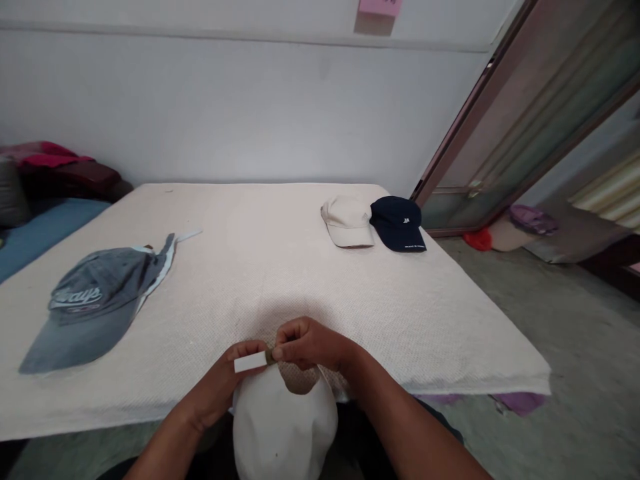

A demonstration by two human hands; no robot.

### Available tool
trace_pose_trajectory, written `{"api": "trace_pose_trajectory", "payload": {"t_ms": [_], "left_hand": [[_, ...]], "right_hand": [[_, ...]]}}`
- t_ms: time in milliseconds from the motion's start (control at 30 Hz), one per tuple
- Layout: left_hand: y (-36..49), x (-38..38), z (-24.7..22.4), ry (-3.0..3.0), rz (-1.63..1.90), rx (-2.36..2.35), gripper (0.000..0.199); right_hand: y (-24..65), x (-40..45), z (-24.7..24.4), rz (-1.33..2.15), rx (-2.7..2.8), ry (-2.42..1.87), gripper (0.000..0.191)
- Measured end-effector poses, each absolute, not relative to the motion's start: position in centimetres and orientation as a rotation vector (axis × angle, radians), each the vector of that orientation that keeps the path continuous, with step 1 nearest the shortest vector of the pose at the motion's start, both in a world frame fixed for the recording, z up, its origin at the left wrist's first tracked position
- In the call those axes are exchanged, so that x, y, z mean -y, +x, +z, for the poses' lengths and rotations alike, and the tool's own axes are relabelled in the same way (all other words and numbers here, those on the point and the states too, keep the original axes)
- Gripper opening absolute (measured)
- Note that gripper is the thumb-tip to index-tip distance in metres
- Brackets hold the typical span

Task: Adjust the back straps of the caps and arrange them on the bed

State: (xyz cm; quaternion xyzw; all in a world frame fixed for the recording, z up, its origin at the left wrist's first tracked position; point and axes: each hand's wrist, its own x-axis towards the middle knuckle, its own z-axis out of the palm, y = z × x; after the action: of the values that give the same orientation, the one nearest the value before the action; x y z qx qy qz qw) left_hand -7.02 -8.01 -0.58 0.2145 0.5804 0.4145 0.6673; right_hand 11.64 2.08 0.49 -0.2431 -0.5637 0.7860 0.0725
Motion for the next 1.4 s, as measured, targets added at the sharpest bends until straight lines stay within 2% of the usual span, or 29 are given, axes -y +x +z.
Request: {"api": "trace_pose_trajectory", "payload": {"t_ms": [200, 267, 400, 500, 867, 1233, 1400], "left_hand": [[-8.0, 8.6, -0.7, 0.550, 0.885, -1.183, 0.052], [-7.8, 8.3, -0.7, 0.588, 0.895, -1.244, 0.048], [-6.4, 7.5, 0.1, 0.680, 0.879, -1.270, 0.026], [-5.6, 7.2, 0.8, 0.688, 0.913, -1.241, 0.021], [-5.6, 7.4, 0.1, 0.511, 1.086, -1.123, 0.018], [-5.1, 7.4, 0.3, 0.411, 1.120, -1.033, 0.017], [-5.6, 7.0, 0.7, 0.238, 1.194, -0.936, 0.015]], "right_hand": [[11.5, -2.0, 0.8, 2.372, 1.677, -0.718, 0.024], [11.4, -1.9, 0.8, 2.376, 1.657, -0.738, 0.025], [11.3, -1.9, 0.6, 2.396, 1.616, -0.738, 0.023], [11.3, -1.9, 0.5, 2.420, 1.573, -0.719, 0.023], [11.9, -2.0, 0.3, 2.479, 1.364, -0.611, 0.025], [11.9, -1.7, 0.6, 2.456, 1.396, -0.636, 0.023], [11.8, -1.7, 0.8, 2.402, 1.445, -0.670, 0.029]]}}
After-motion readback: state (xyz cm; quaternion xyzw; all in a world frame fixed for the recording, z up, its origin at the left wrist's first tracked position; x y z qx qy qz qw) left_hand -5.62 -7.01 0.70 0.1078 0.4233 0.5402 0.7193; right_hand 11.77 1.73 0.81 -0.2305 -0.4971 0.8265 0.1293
